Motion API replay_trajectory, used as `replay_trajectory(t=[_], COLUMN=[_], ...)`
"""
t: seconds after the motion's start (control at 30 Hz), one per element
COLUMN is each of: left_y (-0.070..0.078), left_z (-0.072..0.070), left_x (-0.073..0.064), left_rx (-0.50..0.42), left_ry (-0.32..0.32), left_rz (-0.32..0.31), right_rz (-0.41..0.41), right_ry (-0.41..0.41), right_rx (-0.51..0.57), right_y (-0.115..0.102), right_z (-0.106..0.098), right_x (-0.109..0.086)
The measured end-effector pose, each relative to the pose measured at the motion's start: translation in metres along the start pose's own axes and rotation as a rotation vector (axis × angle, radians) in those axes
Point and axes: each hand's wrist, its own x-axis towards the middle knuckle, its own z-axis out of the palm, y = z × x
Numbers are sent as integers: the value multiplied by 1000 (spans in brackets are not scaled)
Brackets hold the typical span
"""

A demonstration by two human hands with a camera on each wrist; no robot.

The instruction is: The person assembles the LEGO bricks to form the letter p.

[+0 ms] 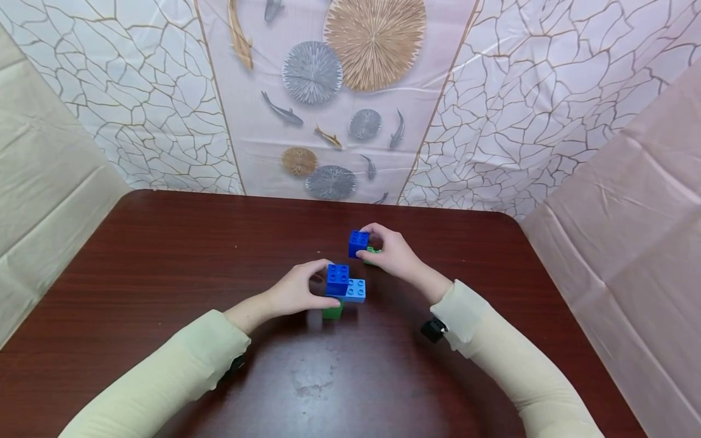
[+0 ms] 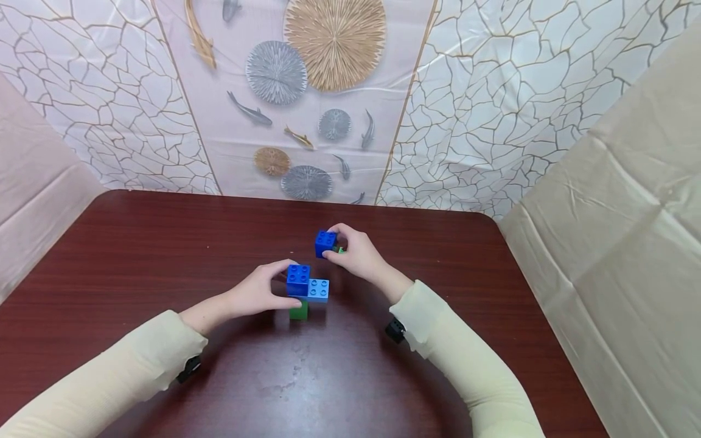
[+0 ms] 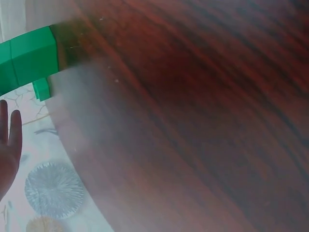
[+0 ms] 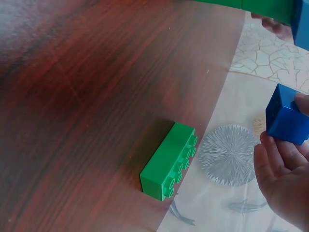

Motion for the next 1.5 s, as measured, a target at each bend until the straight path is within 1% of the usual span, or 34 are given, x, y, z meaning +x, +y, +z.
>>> replay_trajectory(t=[0.2, 0.43, 0.63, 0.8, 0.9, 1.07, 1.27, 1.5], left_y=[3, 2, 3, 5, 6, 7, 6, 5], left_z=[-1, 1, 1, 0, 0, -1, 0, 0], left_x=[1, 4, 5, 6, 6, 7, 8, 8], left_rx=[-5, -19, 6, 17, 12, 13, 22, 15], left_ry=[24, 49, 44, 30, 19, 14, 17, 17], left_rz=[16, 33, 33, 22, 23, 31, 40, 45], right_rz=[-11, -8, -16, -50, -50, -46, -85, -125], right_ry=[15, 10, 1, -3, -15, -47, -73, -95], right_rx=[14, 47, 69, 49, 40, 57, 78, 63], right_y=[-1, -1, -4, -9, -10, -13, -17, -17], right_z=[-3, -8, -16, -22, -23, -23, -18, -12], right_x=[-8, -15, -23, -30, -35, -44, -50, -54])
